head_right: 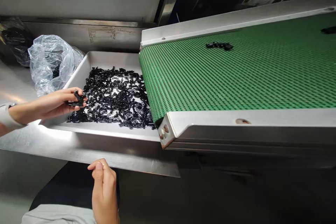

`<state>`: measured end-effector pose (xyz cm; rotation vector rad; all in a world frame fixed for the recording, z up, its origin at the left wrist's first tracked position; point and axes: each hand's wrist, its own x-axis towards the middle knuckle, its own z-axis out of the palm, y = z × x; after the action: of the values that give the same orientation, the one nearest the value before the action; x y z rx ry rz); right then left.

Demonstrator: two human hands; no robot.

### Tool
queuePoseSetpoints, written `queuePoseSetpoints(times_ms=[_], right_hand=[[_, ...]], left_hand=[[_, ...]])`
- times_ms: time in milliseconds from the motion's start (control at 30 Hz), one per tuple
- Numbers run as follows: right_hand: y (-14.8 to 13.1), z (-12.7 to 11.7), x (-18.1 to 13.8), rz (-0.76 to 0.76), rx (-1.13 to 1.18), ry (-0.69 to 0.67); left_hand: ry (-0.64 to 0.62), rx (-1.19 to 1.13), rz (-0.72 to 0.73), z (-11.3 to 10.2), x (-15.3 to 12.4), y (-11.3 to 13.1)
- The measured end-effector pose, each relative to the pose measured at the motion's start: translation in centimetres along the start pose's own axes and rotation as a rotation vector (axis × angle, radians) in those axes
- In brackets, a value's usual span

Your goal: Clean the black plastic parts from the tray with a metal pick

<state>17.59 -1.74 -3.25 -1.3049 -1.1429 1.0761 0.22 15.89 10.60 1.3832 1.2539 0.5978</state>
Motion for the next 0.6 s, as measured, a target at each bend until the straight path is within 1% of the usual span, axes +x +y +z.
queuePoseSetpoints(times_ms=[33, 67, 100, 200, 300, 367, 433, 500, 600], right_hand=[[-0.3, 0.1, 0.1, -0.016, -0.017, 0.024], [-0.8, 0.3, 0.1, -0.042, -0.034, 0.044], [-1.4, 0.5, 0.3, -0.077, -0.046, 0.055], [-3.3, 1.3, 0.6, -0.204, -0.042, 0.03], [-4.8, 2.2, 1.0, -0.266, -0.029, -0.029], [-5.2, 2.5, 1.1, -0.239, -0.059, -0.031], [-5.3, 2.8, 1.1, -0.172, -0.111, -0.022], [-5.1, 2.9, 1.2, -0.113, -0.157, -0.016], [-4.9, 3.1, 1.3, -0.072, -0.189, 0.0]], left_hand=[[0.083, -0.172, -0.035, 0.4, -1.4, 0.0], [0.126, -0.329, -0.06, 0.9, -2.9, -0.1], [0.151, -0.459, -0.054, 1.5, -4.4, -0.4], [0.138, -0.782, -0.08, 4.0, -8.1, -1.8], [0.103, -1.035, -0.16, 6.8, -9.9, -4.0], [0.149, -1.142, -0.183, 8.3, -10.3, -5.4], [0.205, -1.19, -0.206, 9.4, -10.4, -6.6], [0.223, -1.2, -0.241, 9.9, -10.4, -7.2], [0.193, -1.2, -0.273, 9.8, -10.3, -7.6]])
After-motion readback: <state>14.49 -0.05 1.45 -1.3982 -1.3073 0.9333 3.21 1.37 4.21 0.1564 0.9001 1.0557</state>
